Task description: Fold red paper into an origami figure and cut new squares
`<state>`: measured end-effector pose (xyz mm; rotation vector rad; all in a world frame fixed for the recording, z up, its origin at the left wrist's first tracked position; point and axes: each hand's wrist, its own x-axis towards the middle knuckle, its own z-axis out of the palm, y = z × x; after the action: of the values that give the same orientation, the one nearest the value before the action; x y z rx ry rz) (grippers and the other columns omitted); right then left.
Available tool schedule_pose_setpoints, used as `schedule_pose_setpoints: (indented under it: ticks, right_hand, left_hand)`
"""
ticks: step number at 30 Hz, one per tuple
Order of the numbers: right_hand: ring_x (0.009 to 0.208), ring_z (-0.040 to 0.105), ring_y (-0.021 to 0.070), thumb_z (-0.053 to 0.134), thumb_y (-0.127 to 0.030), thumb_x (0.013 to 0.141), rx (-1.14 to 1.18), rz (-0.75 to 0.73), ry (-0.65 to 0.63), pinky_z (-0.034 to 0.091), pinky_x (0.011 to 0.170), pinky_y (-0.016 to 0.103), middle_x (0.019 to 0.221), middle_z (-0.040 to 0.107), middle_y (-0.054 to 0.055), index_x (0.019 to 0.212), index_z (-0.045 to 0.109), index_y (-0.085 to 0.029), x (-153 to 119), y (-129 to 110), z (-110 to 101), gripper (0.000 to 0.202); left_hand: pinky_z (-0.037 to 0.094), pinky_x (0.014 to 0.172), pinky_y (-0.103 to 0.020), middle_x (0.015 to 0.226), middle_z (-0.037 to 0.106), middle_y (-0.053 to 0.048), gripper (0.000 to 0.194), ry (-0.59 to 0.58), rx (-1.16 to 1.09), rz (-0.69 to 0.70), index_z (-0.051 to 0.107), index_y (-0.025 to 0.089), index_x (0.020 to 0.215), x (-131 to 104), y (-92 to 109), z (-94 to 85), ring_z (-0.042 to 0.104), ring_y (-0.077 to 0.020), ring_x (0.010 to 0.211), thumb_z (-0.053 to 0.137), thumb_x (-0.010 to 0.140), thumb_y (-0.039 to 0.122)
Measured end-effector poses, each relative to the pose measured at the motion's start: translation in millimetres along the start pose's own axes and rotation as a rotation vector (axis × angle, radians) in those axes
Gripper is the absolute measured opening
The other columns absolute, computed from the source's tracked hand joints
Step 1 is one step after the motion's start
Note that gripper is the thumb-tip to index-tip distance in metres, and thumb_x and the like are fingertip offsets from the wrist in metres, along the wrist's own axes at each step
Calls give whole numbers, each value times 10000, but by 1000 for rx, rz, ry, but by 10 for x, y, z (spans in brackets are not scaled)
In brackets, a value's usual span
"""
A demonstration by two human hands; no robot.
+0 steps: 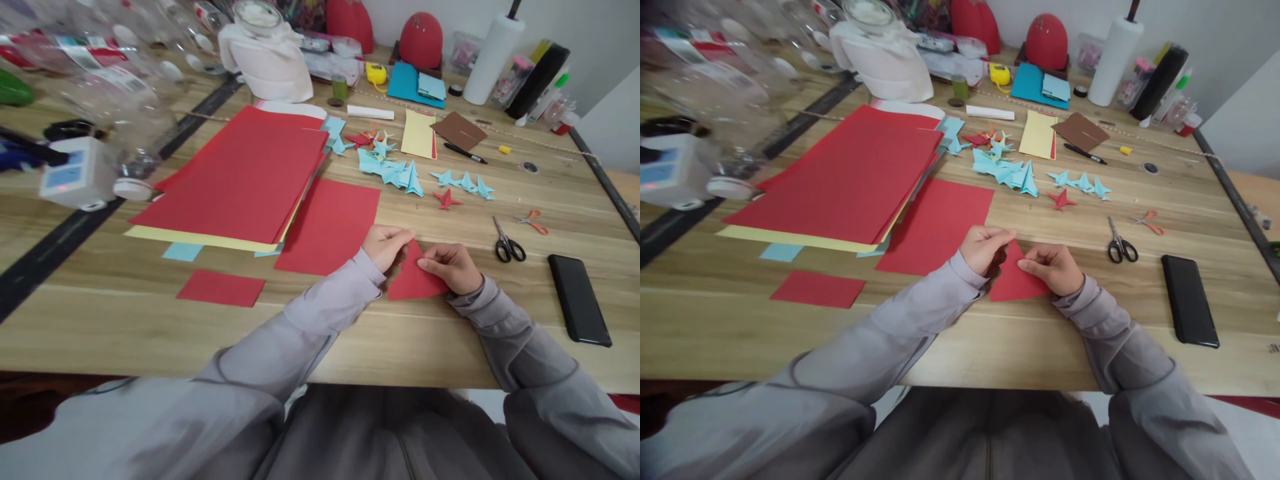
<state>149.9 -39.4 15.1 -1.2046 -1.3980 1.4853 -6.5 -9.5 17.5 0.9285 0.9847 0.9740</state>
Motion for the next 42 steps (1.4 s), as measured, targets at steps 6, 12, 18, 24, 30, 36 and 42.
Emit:
schedule_pose_setpoints:
  ticks: [6,12,18,24,30,36,42]
  right_hand:
    - [440,441,70,781,-507,610,17,1,56,339,421,206,503,581,-22,585,614,-156,15,2,-6,390]
    - [469,430,67,772,-527,620,94,-17,138,345,457,208,528,568,-32,600,613,-162,49,46,-16,397]
    - [482,429,58,758,-518,654,126,-12,139,316,469,195,545,550,-41,607,596,-160,51,80,-21,395]
    - [459,415,58,819,-469,578,149,3,81,299,445,195,517,547,-45,579,569,-160,32,45,-22,397]
    - [445,459,62,821,-407,606,317,25,29,333,450,190,510,590,-27,559,608,-151,10,57,-6,336]
    - [465,507,80,839,-434,567,434,77,20,387,474,202,537,625,-12,559,632,-161,-1,7,43,343]
    - [413,440,61,853,-436,534,472,103,1,347,430,192,479,562,-30,528,585,-155,-19,-38,52,388]
  left_hand:
    - [341,406,-208,444,519,35,368,11,-87,11,596,162,520,30,5,-21,440,-60,381,769,579,482]
    - [499,583,-246,595,685,-12,358,-149,-53,57,670,134,614,5,11,-54,605,-104,525,892,367,267]
    - [546,640,-294,636,715,-28,408,-159,-95,-20,680,124,694,20,9,-93,660,-141,566,896,364,230]
    - [563,667,-299,648,721,-45,405,-248,-74,-24,690,111,701,8,37,-105,678,-152,586,904,392,262]
    - [543,614,-253,639,720,-37,417,-327,-97,-40,720,106,746,36,-1,-148,672,-145,562,907,401,247]
    - [563,602,-244,652,731,-40,428,-363,-224,-138,728,117,765,40,7,-155,689,-157,575,910,388,206]
    - [581,622,-250,673,738,-58,430,-422,-273,-179,726,113,801,25,5,-170,707,-173,611,907,419,197]
